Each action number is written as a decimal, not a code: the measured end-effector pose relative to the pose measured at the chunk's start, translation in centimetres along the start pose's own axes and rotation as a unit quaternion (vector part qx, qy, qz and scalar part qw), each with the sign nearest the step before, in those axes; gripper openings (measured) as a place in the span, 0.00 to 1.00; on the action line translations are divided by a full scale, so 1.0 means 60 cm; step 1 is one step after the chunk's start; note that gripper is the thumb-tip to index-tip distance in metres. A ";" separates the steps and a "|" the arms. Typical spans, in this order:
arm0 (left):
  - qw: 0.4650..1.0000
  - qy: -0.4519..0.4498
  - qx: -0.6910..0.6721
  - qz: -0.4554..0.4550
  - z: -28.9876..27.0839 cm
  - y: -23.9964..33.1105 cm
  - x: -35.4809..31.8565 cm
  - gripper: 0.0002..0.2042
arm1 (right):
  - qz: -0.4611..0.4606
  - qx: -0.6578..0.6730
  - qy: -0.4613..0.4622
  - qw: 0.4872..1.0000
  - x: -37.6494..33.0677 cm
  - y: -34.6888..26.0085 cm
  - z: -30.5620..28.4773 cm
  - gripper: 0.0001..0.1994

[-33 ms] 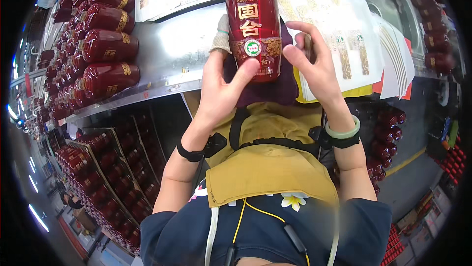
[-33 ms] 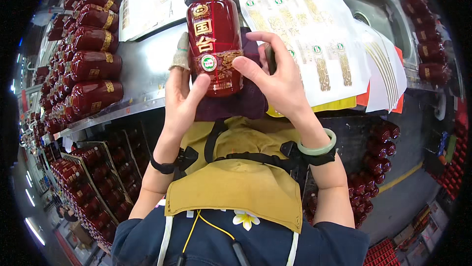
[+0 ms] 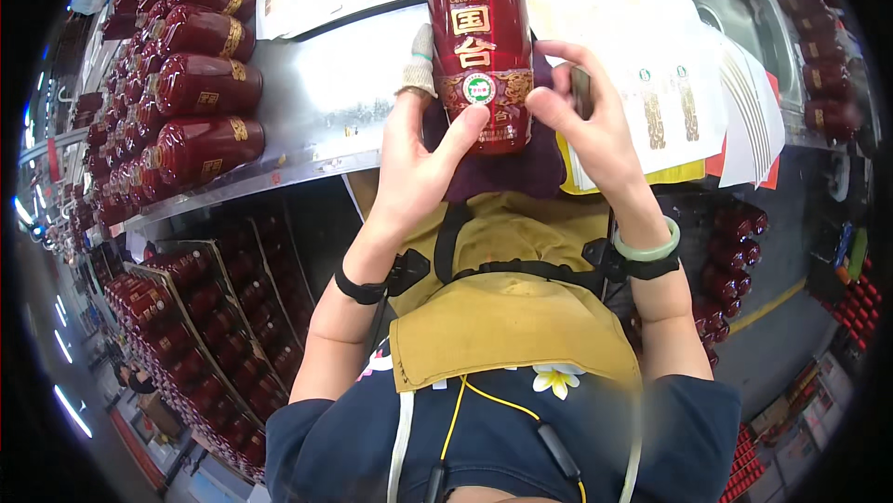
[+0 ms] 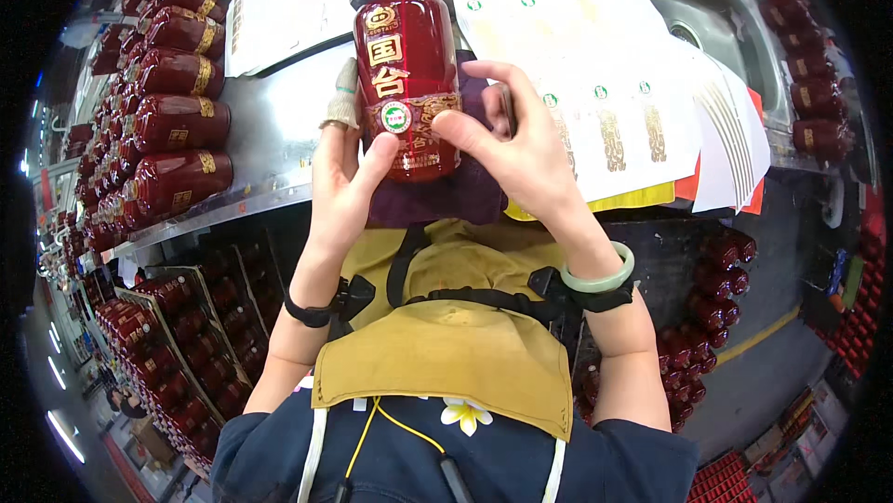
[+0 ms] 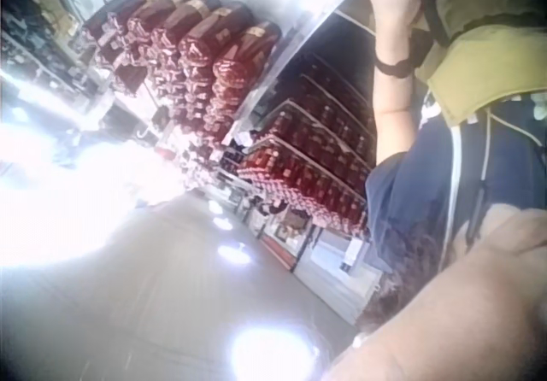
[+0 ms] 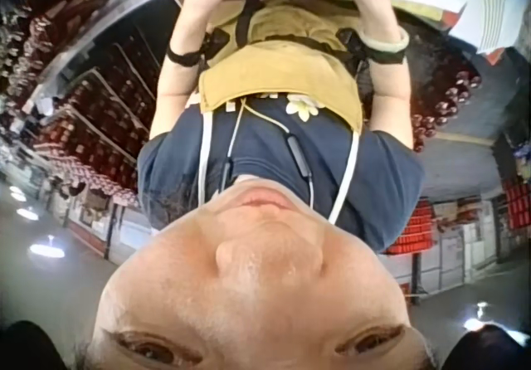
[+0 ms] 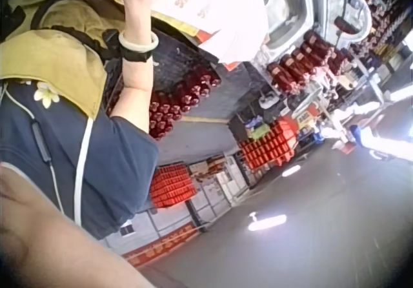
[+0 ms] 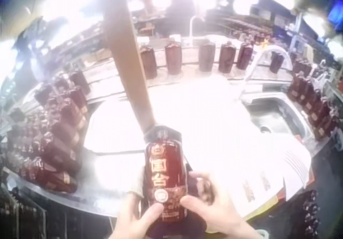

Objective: Applying labels and decorative bands to glass bottles in a manufacturing setting.

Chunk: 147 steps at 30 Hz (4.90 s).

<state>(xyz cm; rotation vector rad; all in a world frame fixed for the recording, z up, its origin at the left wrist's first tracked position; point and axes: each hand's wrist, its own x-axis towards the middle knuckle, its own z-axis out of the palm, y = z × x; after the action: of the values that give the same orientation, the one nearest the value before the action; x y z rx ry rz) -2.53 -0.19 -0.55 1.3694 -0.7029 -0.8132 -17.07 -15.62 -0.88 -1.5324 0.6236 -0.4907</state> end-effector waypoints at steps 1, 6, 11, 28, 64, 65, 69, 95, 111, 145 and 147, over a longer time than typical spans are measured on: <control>1.000 0.001 -0.001 -0.001 0.001 -0.002 0.002 0.41 | 0.027 -0.012 -0.017 0.999 0.001 0.005 0.006 0.30; 0.998 0.030 0.030 0.043 0.004 -0.006 0.005 0.31 | 0.051 0.035 -0.042 0.997 0.008 0.010 0.015 0.36; 0.998 -0.005 0.051 0.033 -0.011 -0.005 0.007 0.30 | 0.048 0.039 -0.074 0.995 0.012 0.011 -0.003 0.37; 0.998 0.006 -0.058 0.034 -0.008 -0.003 0.015 0.32 | -0.020 -0.041 0.023 0.999 -0.039 -0.006 -0.016 0.16; 0.986 0.010 -0.167 -0.012 0.001 -0.002 0.028 0.34 | -0.234 -0.165 0.111 0.952 -0.024 -0.021 -0.026 0.11; 0.985 0.010 -0.171 -0.011 0.000 -0.001 0.028 0.34 | -0.234 -0.165 0.109 0.952 -0.026 -0.022 -0.027 0.11; 0.999 0.012 -0.034 -0.021 0.011 0.003 0.019 0.46 | -0.209 -0.138 0.117 0.961 -0.023 -0.016 -0.030 0.14; 0.839 0.089 0.466 0.265 -0.012 -0.071 -0.080 0.35 | -0.473 -0.357 -0.017 0.805 -0.022 -0.047 -0.016 0.14; 0.950 0.087 0.271 0.129 -0.012 -0.061 -0.004 0.43 | -0.278 -0.303 -0.047 0.910 0.013 -0.094 0.005 0.14; 0.986 0.052 0.141 0.071 0.014 -0.022 0.010 0.54 | -0.466 -0.361 0.048 0.806 0.047 -0.049 -0.004 0.14; 0.964 -0.004 0.254 0.080 0.002 -0.026 0.001 0.56 | -0.500 -0.338 -0.050 0.796 0.027 -0.046 0.007 0.12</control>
<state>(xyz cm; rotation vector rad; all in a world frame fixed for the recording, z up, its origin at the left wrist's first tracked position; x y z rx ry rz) -2.73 -0.34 -2.09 1.7381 -1.0635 -0.5253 -15.33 -16.31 1.71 -2.5362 -0.2183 -1.0377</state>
